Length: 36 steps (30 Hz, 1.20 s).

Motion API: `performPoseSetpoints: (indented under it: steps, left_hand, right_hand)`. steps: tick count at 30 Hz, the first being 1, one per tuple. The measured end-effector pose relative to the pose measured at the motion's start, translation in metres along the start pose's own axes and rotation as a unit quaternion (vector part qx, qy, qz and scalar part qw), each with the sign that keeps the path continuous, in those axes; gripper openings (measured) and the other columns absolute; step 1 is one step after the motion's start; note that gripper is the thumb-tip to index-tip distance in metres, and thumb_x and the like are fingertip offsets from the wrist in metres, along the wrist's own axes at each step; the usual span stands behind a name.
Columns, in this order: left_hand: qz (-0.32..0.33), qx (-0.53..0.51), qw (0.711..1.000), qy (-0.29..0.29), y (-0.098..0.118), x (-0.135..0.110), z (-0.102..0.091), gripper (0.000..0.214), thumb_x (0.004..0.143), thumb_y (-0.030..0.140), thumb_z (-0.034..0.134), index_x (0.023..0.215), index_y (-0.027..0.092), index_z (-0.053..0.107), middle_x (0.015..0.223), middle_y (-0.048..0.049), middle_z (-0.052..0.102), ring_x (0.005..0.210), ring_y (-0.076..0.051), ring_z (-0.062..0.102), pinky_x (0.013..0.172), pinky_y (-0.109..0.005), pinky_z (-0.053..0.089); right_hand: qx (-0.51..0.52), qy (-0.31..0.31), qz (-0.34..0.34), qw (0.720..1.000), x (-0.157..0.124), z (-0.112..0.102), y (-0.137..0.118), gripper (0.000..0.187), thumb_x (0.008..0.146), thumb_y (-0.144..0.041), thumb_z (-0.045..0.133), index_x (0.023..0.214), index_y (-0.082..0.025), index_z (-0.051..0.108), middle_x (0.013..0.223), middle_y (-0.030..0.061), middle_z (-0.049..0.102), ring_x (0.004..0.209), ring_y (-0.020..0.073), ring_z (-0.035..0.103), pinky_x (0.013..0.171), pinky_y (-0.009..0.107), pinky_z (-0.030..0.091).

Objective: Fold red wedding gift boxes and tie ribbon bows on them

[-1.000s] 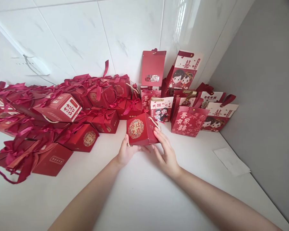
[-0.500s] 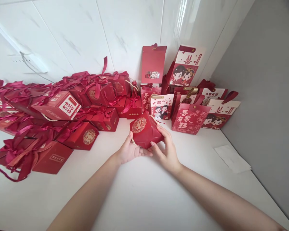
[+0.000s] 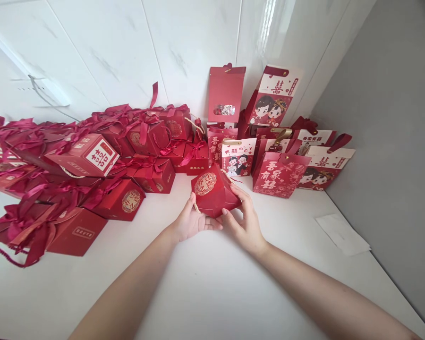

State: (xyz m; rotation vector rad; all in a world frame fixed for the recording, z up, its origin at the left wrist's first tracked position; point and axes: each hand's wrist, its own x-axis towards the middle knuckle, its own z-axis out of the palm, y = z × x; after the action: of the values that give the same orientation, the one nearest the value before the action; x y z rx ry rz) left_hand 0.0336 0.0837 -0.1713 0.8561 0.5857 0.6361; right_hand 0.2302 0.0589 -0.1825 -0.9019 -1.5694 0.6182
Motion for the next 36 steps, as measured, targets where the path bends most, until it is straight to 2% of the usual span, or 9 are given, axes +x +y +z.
performPoseSetpoints:
  steps: [5, 8, 10, 13, 18, 21, 27, 32, 36]
  left_hand:
    - [0.073, 0.008, 0.996, 0.050, -0.008, 0.001, 0.003, 0.075, 0.080, 0.082, 0.051, 0.113, 0.017, 0.067, 0.108, -0.0156, 0.071, 0.090, -0.027, 0.068, 0.088, -0.042, 0.051]
    - [0.129, 0.079, 0.984, 0.090, -0.013, 0.003, 0.006, 0.065, 0.078, 0.073, 0.065, 0.111, 0.017, 0.064, 0.110, -0.0150, 0.070, 0.088, -0.026, 0.068, 0.081, -0.041, 0.054]
    - [0.179, 0.150, 0.964, 0.126, -0.014, 0.004, 0.007, 0.065, 0.075, 0.066, 0.074, 0.118, 0.019, 0.059, 0.114, -0.0145, 0.068, 0.090, -0.025, 0.067, 0.073, -0.036, 0.054]
    - [0.238, 0.249, 0.924, 0.166, -0.013, 0.004, 0.005, 0.072, 0.075, 0.061, 0.076, 0.130, 0.021, 0.052, 0.113, -0.0136, 0.066, 0.086, -0.023, 0.064, 0.061, -0.029, 0.050]
    - [0.240, 0.307, 0.899, 0.198, -0.009, 0.004, 0.000, 0.068, 0.081, 0.071, 0.062, 0.122, 0.017, 0.054, 0.090, -0.0075, 0.064, 0.066, -0.015, 0.054, 0.058, -0.028, 0.047]
    - [0.236, 0.306, 0.898, 0.212, -0.007, 0.004, 0.001, 0.062, 0.084, 0.072, 0.057, 0.111, 0.016, 0.059, 0.082, -0.0055, 0.060, 0.064, -0.015, 0.049, 0.060, -0.029, 0.046]
    - [0.225, 0.298, 0.900, 0.225, -0.005, 0.004, 0.008, 0.062, 0.086, 0.069, 0.057, 0.121, 0.018, 0.057, 0.084, -0.0050, 0.062, 0.065, -0.016, 0.048, 0.061, -0.030, 0.044]
    - [0.217, 0.303, 0.899, 0.229, -0.007, 0.003, 0.006, 0.054, 0.087, 0.068, 0.056, 0.109, 0.018, 0.059, 0.074, -0.0028, 0.056, 0.065, -0.016, 0.047, 0.063, -0.031, 0.044]
    - [0.217, 0.304, 0.898, 0.232, -0.008, 0.003, 0.003, 0.055, 0.086, 0.070, 0.056, 0.106, 0.019, 0.059, 0.072, -0.0018, 0.055, 0.065, -0.017, 0.046, 0.063, -0.031, 0.044]
  right_hand:
    - [0.087, -0.067, 0.019, 0.994, -0.001, -0.003, 0.001, 0.065, 0.097, -0.044, 0.060, 0.153, -0.030, 0.031, 0.163, 0.0071, 0.025, 0.152, 0.0283, 0.022, 0.123, 0.053, 0.029]
    - [0.146, -0.074, 0.047, 0.985, -0.004, -0.002, 0.003, 0.067, 0.099, -0.052, 0.053, 0.156, -0.032, 0.025, 0.167, 0.0030, 0.012, 0.155, 0.0272, 0.013, 0.124, 0.051, 0.030]
    - [0.175, -0.069, 0.072, 0.979, -0.004, -0.001, 0.005, 0.067, 0.100, -0.052, 0.052, 0.157, -0.033, 0.022, 0.168, 0.0014, 0.012, 0.155, 0.0254, 0.015, 0.124, 0.048, 0.030]
    - [0.200, -0.068, 0.114, 0.971, -0.002, 0.001, 0.007, 0.065, 0.101, -0.050, 0.052, 0.157, -0.032, 0.024, 0.163, 0.0030, 0.027, 0.150, 0.0240, 0.030, 0.125, 0.047, 0.030]
    - [0.243, -0.065, 0.177, 0.952, 0.004, 0.003, 0.010, 0.060, 0.097, -0.051, 0.059, 0.148, -0.028, 0.038, 0.151, 0.0076, 0.047, 0.139, 0.0266, 0.047, 0.117, 0.048, 0.042]
    - [0.238, -0.063, 0.193, 0.950, 0.004, 0.004, 0.012, 0.060, 0.096, -0.051, 0.061, 0.146, -0.027, 0.040, 0.151, 0.0084, 0.047, 0.137, 0.0271, 0.048, 0.115, 0.048, 0.044]
    - [0.209, -0.065, 0.221, 0.950, 0.004, 0.003, 0.014, 0.057, 0.095, -0.051, 0.063, 0.143, -0.026, 0.045, 0.146, 0.0090, 0.052, 0.130, 0.0296, 0.054, 0.108, 0.051, 0.050]
    - [0.203, -0.072, 0.223, 0.951, 0.004, 0.002, 0.012, 0.059, 0.094, -0.054, 0.062, 0.143, -0.026, 0.043, 0.148, 0.0094, 0.050, 0.127, 0.0296, 0.056, 0.101, 0.048, 0.056]
    - [0.204, -0.075, 0.222, 0.950, 0.004, 0.001, 0.012, 0.058, 0.094, -0.054, 0.062, 0.142, -0.026, 0.044, 0.149, 0.0093, 0.048, 0.129, 0.0295, 0.055, 0.103, 0.048, 0.054]
